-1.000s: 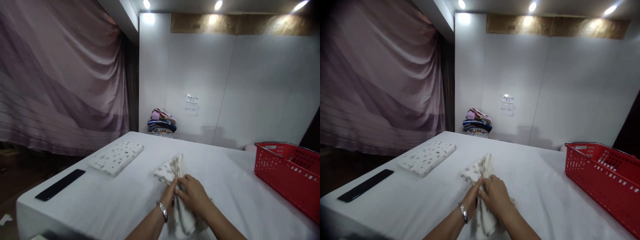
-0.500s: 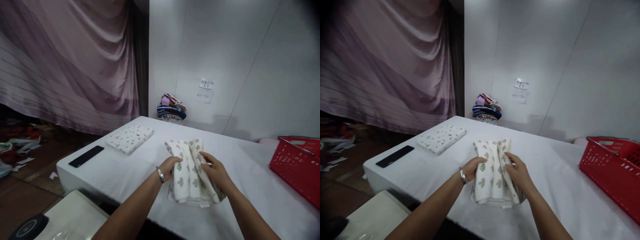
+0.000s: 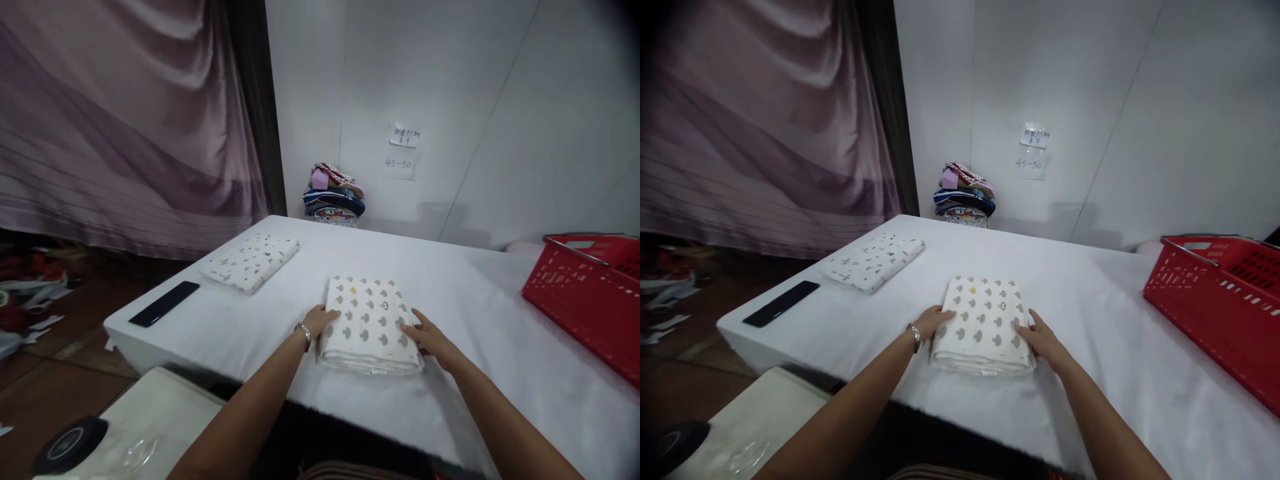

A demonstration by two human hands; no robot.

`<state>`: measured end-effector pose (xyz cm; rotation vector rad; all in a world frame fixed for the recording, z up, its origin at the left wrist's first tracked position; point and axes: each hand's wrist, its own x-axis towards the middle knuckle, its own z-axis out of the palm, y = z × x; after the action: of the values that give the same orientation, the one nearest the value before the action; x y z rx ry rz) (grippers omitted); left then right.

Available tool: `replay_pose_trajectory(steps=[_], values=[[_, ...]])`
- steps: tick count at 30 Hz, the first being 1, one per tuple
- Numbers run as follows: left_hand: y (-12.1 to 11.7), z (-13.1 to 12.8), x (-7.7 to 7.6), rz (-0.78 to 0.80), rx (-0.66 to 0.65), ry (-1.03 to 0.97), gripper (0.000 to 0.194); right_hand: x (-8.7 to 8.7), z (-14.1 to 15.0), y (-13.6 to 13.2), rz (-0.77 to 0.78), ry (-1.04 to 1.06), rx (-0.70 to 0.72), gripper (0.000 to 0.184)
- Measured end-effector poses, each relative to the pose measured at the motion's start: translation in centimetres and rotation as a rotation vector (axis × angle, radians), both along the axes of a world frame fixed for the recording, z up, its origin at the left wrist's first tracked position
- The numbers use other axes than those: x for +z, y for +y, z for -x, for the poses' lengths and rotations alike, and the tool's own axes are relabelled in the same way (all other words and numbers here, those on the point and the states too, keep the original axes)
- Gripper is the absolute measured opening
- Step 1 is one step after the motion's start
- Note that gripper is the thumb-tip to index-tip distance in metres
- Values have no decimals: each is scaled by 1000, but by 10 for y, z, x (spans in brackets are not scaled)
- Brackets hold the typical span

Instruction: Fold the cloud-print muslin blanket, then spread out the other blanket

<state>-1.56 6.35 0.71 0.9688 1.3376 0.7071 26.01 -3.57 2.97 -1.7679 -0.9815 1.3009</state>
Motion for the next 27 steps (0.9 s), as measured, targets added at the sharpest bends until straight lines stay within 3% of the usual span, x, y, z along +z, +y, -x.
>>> replay_pose_trajectory(steps=[7, 14, 20, 24, 27], values=[[-23, 9, -6, -205, -102, 210, 71, -11, -1, -18, -24, -27, 57, 86], [-30, 10, -11, -320, -90, 246, 72, -12, 7, -26, -137, 53, -23, 82], [-38, 11, -1, -407, -150, 560, 67, -23, 5, -36, -124, 29, -21, 84], [-56, 1, 10, -802, -218, 870, 53, -20, 1, -47, -99, 141, -67, 78], [-77, -22, 15, -1091, -416, 871, 43, -20, -2, -55, -87, 269, -112, 74]])
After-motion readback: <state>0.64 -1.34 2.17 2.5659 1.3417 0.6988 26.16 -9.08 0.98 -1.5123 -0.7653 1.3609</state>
